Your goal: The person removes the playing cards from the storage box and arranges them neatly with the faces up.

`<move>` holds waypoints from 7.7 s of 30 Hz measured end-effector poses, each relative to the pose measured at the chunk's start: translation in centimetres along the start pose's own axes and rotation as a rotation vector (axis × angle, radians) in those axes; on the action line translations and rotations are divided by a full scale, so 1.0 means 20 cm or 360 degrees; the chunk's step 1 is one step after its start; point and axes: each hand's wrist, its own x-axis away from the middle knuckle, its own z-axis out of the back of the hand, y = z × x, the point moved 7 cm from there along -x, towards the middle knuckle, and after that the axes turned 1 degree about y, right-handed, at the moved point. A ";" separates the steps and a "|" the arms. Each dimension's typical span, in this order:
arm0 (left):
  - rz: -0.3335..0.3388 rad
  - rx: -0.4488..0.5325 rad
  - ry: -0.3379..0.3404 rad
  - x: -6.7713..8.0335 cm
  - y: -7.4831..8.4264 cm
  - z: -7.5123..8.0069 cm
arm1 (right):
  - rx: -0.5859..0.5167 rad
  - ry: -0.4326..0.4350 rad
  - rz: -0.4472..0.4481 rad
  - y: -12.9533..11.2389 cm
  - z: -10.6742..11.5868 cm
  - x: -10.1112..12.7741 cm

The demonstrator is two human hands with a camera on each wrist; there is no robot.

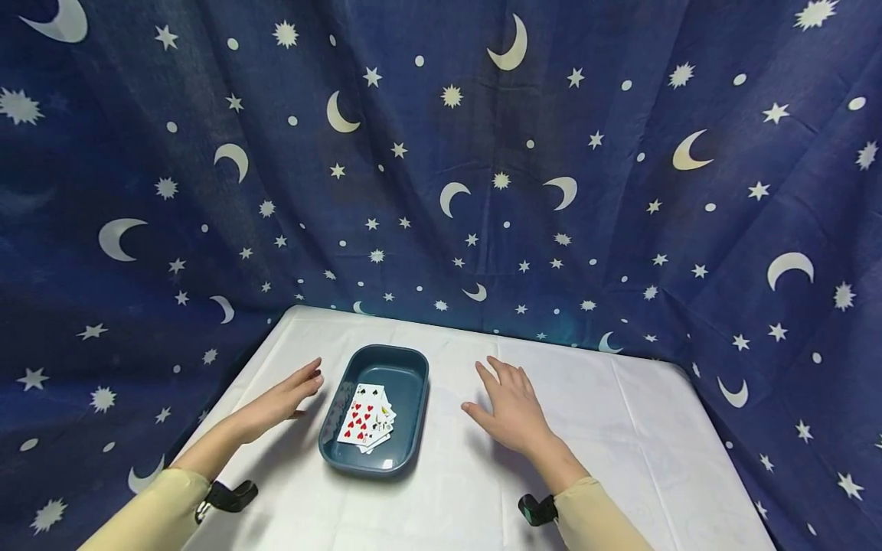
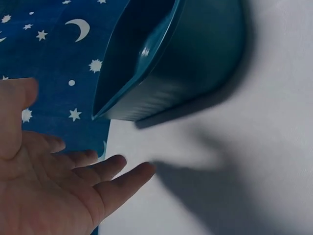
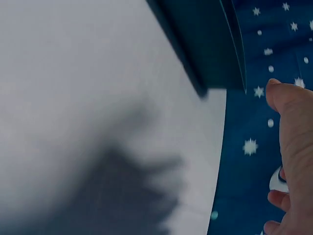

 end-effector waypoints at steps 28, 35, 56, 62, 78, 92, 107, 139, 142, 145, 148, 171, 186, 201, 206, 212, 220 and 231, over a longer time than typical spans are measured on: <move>0.0147 0.0415 -0.0228 -0.11 -0.18 -0.11 | 0.0212 -0.0594 0.0495 -0.77 -0.34 -0.38; 0.0134 0.0430 -0.0283 -0.11 -0.19 -0.12 | 0.0324 -0.0639 0.0500 -0.81 -0.46 -0.39; 0.0088 0.0460 -0.0318 -0.15 -0.21 -0.14 | 0.0306 -0.0719 0.0349 -0.79 -0.55 -0.41; 0.0142 0.0547 -0.0269 -0.16 -0.23 -0.15 | 0.0250 -0.0730 0.0307 -0.76 -0.57 -0.42; 0.0128 0.0637 -0.0314 -0.15 -0.24 -0.15 | 0.0216 -0.0704 0.0258 -0.76 -0.58 -0.40; 0.0144 0.0652 -0.0308 -0.16 -0.25 -0.16 | 0.0195 -0.0695 0.0222 -0.75 -0.58 -0.40; 0.0167 0.0655 -0.0259 -0.16 -0.25 -0.16 | -0.0032 -0.0521 0.0302 -0.70 -0.39 -0.42; 0.0108 0.0655 -0.0264 -0.15 -0.23 -0.17 | -0.0309 -0.0512 -0.0350 0.39 -0.18 -0.15; 0.0109 0.0667 -0.0273 -0.15 -0.23 -0.17 | -0.0338 -0.0534 -0.0378 0.42 -0.22 -0.13; 0.0108 0.0653 -0.0267 -0.14 -0.22 -0.17 | -0.0337 -0.0557 -0.0380 0.44 -0.24 -0.12; 0.0113 0.0642 -0.0255 -0.14 -0.22 -0.17 | -0.0330 -0.0574 -0.0369 0.44 -0.26 -0.13; 0.0166 0.0598 -0.0188 -0.16 -0.23 -0.17 | -0.0262 -0.0633 -0.0417 0.46 -0.29 -0.14; 0.0153 0.0597 -0.0193 -0.16 -0.25 -0.17 | -0.0257 -0.0670 -0.0424 0.46 -0.29 -0.14; 0.0152 0.0591 -0.0192 -0.15 -0.24 -0.17 | -0.0260 -0.0688 -0.0455 0.45 -0.29 -0.14; 0.0149 0.0603 -0.0198 -0.15 -0.23 -0.17 | -0.0257 -0.0691 -0.0460 0.44 -0.28 -0.14; 0.0145 0.0601 -0.0217 -0.14 -0.23 -0.17 | -0.0254 -0.0687 -0.0439 0.44 -0.27 -0.13; 0.0149 0.0604 -0.0209 -0.15 -0.23 -0.17 | -0.0259 -0.0658 -0.0423 0.44 -0.27 -0.13; 0.0128 0.0572 -0.0192 -0.14 -0.22 -0.17 | -0.0385 -0.0495 -0.0333 0.38 -0.18 -0.14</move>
